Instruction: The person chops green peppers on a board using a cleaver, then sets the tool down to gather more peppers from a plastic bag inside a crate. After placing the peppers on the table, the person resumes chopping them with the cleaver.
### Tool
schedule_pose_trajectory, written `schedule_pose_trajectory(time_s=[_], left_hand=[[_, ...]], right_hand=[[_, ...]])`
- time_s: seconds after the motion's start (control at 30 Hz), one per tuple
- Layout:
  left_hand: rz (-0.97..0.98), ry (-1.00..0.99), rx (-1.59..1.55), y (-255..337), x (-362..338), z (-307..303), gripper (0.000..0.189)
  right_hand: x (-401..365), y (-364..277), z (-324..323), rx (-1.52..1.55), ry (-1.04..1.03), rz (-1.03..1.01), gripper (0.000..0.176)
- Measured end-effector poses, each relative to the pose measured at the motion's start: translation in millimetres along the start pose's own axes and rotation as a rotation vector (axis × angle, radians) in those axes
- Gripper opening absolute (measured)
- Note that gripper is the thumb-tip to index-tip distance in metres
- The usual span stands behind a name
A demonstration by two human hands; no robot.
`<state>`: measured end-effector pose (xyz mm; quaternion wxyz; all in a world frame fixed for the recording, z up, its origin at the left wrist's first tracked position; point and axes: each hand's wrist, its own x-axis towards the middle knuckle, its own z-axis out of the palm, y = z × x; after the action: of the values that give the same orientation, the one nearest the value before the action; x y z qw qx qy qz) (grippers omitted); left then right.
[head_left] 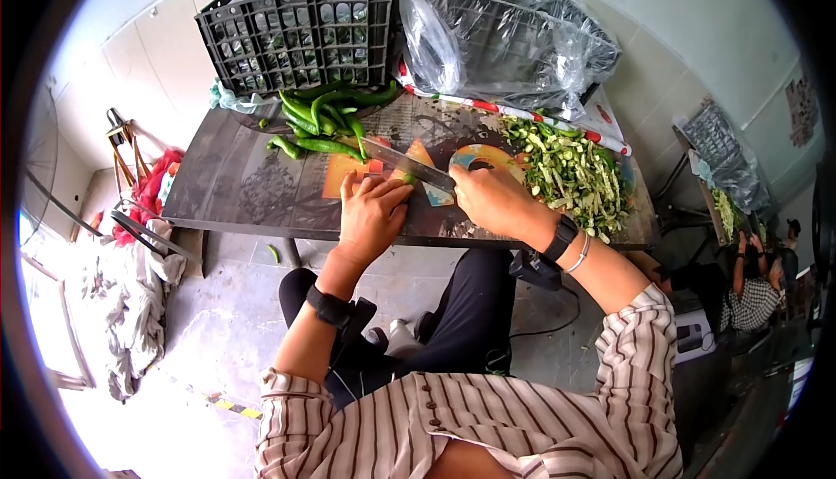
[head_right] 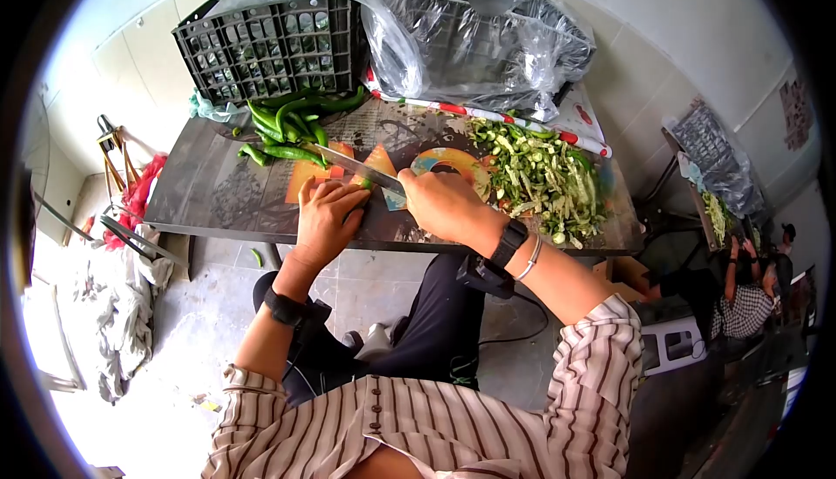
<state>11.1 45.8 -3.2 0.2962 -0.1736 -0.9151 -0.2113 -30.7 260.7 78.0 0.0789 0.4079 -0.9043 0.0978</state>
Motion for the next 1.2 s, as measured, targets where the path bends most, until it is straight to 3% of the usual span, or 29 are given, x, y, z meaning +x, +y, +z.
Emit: schedule_pose_trajectory(time_s=[0.47,0.63,0.8,0.97,1.0,1.07,1.13,1.2], left_hand=[[-0.021,0.017,-0.038,-0.5,-3.5,6.6,0.030],[-0.016,-0.001,-0.034,-3.4,-4.0,5.2,0.030],[-0.020,0.070,-0.026,-2.0,-3.5,6.7,0.024],[-0.082,0.064,-0.010,0.2,-3.2,5.5,0.037],[-0.079,0.067,-0.010,-0.5,-3.4,6.1,0.037],[-0.133,0.072,0.105,-2.4,-1.8,4.9,0.042],[-0.103,0.071,0.093,-5.4,0.6,-1.8,0.034],[0.065,-0.041,0.036,-11.1,6.7,-8.5,0.030]], right_hand=[[23.0,-0.9,-21.4,0.000,-0.240,-0.003,0.013],[30.9,-2.2,12.2,0.066,-0.176,0.055,0.011],[24.6,1.5,4.4,0.044,-0.174,0.076,0.011],[-5.1,47.2,-5.9,0.194,-0.059,0.083,0.021],[-4.0,53.5,-13.5,0.208,-0.169,0.412,0.025],[-15.6,70.9,-11.3,0.185,0.097,0.432,0.026],[-27.8,73.5,-14.1,0.382,0.208,0.530,0.025],[-35.2,64.0,-19.9,0.401,0.205,0.509,0.025]])
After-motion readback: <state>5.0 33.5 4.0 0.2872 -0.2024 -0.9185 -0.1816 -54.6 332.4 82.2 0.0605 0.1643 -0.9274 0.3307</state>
